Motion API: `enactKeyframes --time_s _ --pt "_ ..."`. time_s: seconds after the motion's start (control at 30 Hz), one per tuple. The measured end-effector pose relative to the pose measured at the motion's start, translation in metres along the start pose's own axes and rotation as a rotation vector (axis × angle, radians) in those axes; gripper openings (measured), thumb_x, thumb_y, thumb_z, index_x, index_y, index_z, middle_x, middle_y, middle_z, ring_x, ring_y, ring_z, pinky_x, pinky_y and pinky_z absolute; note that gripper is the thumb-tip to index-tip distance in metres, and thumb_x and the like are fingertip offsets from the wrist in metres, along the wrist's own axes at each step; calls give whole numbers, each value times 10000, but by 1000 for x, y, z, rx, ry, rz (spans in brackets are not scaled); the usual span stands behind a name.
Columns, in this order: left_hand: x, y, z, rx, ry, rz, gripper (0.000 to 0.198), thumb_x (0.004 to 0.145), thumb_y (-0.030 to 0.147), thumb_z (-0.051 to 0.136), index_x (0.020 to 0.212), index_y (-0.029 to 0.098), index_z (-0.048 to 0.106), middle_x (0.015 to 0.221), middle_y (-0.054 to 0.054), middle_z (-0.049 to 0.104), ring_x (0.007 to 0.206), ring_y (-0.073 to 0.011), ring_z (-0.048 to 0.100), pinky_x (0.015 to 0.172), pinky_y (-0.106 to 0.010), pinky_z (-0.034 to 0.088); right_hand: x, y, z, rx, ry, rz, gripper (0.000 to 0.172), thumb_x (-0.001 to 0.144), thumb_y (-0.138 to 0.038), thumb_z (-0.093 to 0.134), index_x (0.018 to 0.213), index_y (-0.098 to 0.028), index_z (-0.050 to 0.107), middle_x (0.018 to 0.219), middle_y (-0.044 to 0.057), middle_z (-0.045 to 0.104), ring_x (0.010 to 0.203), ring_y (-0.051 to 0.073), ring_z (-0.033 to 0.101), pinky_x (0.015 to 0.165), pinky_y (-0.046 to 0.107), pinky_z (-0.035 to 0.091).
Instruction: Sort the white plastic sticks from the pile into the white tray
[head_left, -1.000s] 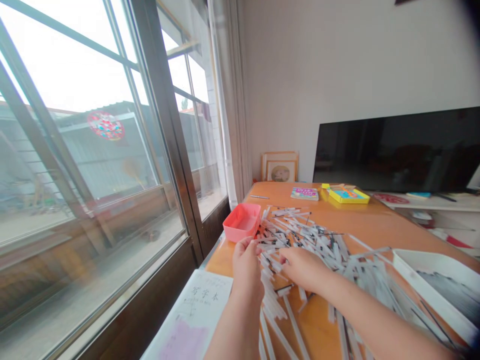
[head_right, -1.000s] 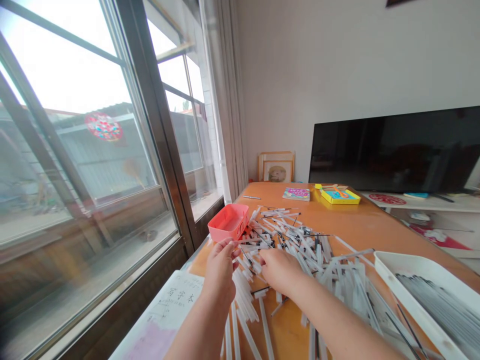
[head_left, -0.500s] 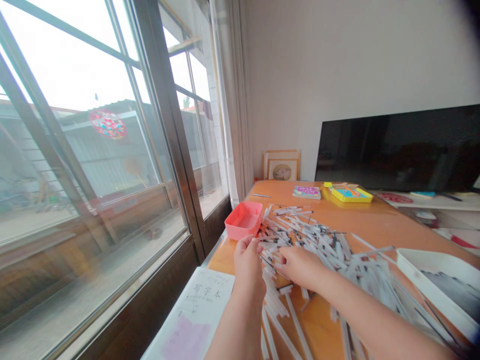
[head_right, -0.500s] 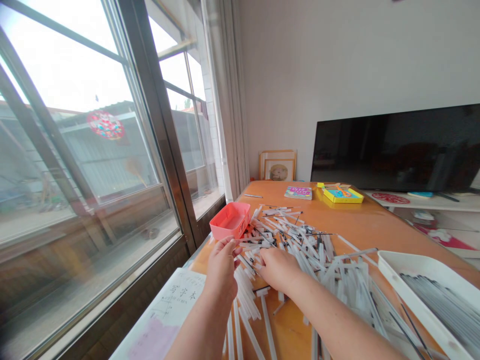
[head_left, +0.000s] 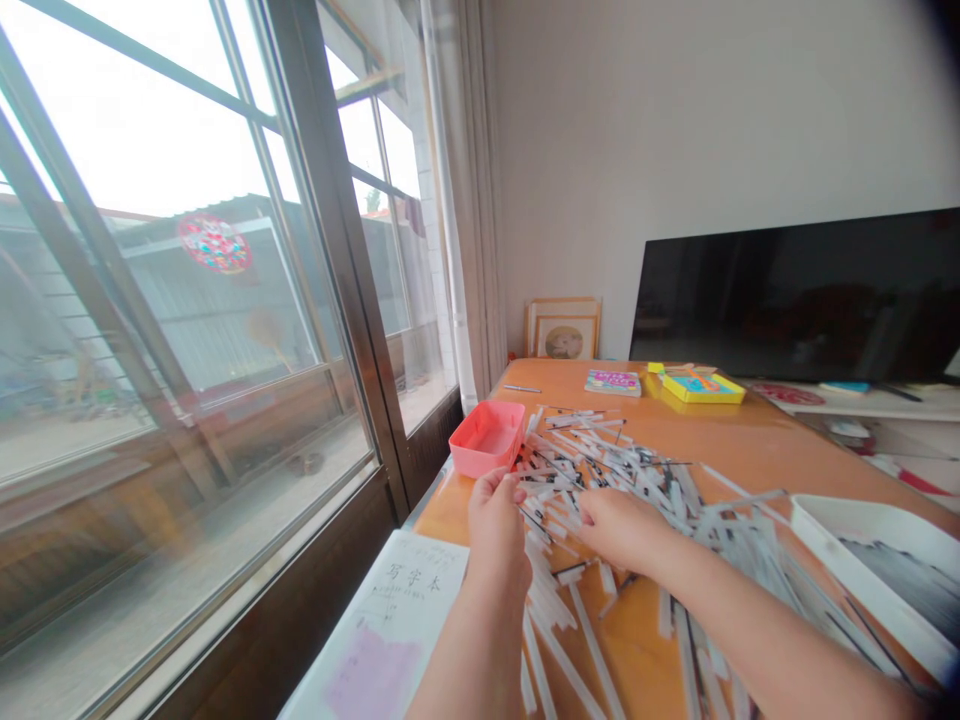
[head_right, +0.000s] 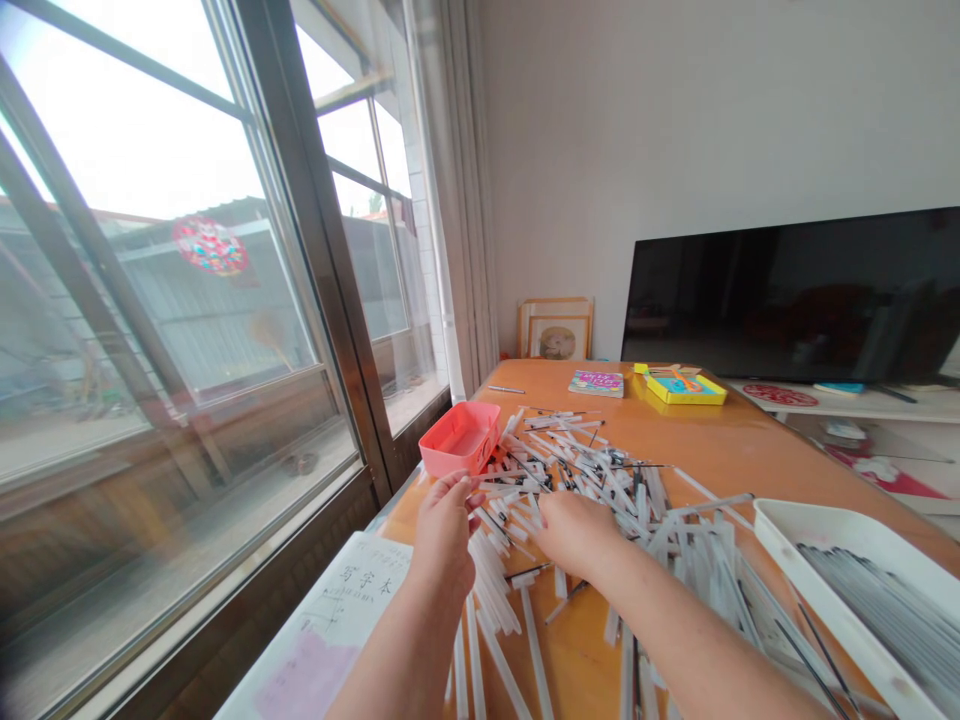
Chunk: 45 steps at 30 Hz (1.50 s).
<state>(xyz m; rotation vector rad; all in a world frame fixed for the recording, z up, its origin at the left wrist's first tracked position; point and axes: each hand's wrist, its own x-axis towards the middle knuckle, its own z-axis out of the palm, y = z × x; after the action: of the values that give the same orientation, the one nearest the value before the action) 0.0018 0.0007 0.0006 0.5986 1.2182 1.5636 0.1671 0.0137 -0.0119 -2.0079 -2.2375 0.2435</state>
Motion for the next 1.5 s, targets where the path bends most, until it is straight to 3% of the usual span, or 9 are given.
enactKeyframes --time_s 0.23,0.33,0.43,0.6,0.73,0.93,1.07,1.3,1.5 --pt "0 -1 0 41 -30 3 256 759 289 655 997 200 629 930 -49 675 719 -130 583 639 -262 373 -4 -1 5 85 3 -13 124 760 -297 662 691 -195 674 736 51 709 698 190 623 589 258 296" --pt "0 -4 1 63 -56 5 256 746 307 680 973 200 635 840 -27 641 693 -129 574 629 -259 376 -3 2 0 209 -10 -44 168 770 -285 629 639 -179 630 653 17 660 639 150 574 569 235 301" --pt "-4 -6 2 84 -93 5 257 735 319 712 947 189 647 834 -33 642 691 -131 579 635 -261 387 -7 5 -10 376 -37 -97 192 830 -305 549 705 -176 618 625 -15 615 604 119 525 548 209 321" --pt "-14 -8 4 159 -301 -42 304 689 420 787 767 158 654 693 -40 620 622 -144 559 594 -270 372 -20 -1 -21 738 -95 -151 193 845 -311 529 715 -175 573 570 -55 496 538 92 402 527 207 301" --pt "-17 -10 6 160 -454 -30 383 682 502 797 694 160 625 657 -27 600 599 -117 512 612 -259 379 -25 -5 -23 826 -78 -181 247 861 -367 528 699 -181 547 557 -73 438 517 87 352 499 213 259" --pt "-14 -6 6 21 -395 19 447 713 558 767 898 159 688 795 -73 676 694 -150 583 664 -267 432 -37 26 -26 599 -48 -154 111 795 -250 563 833 -181 643 607 -55 548 567 112 460 524 220 297" --pt "-11 -5 6 -38 -384 4 500 729 548 757 1050 168 699 747 -35 630 631 -124 548 621 -257 419 -50 44 -28 336 -88 -160 162 738 -143 545 802 -215 675 665 -38 643 633 137 544 561 230 292" --pt "-5 -7 3 -53 -308 -5 469 761 525 722 1081 184 694 811 -40 640 637 -119 547 603 -256 423 -59 33 -21 17 -64 -194 272 657 -43 546 776 -247 681 759 -15 702 734 175 589 600 262 223" --pt "-7 -6 4 -53 -311 -34 448 799 505 693 1101 175 691 830 -58 660 639 -117 556 586 -243 409 -55 32 -9 -36 -41 -226 264 673 -38 547 772 -245 678 765 -2 696 722 178 584 605 274 193"
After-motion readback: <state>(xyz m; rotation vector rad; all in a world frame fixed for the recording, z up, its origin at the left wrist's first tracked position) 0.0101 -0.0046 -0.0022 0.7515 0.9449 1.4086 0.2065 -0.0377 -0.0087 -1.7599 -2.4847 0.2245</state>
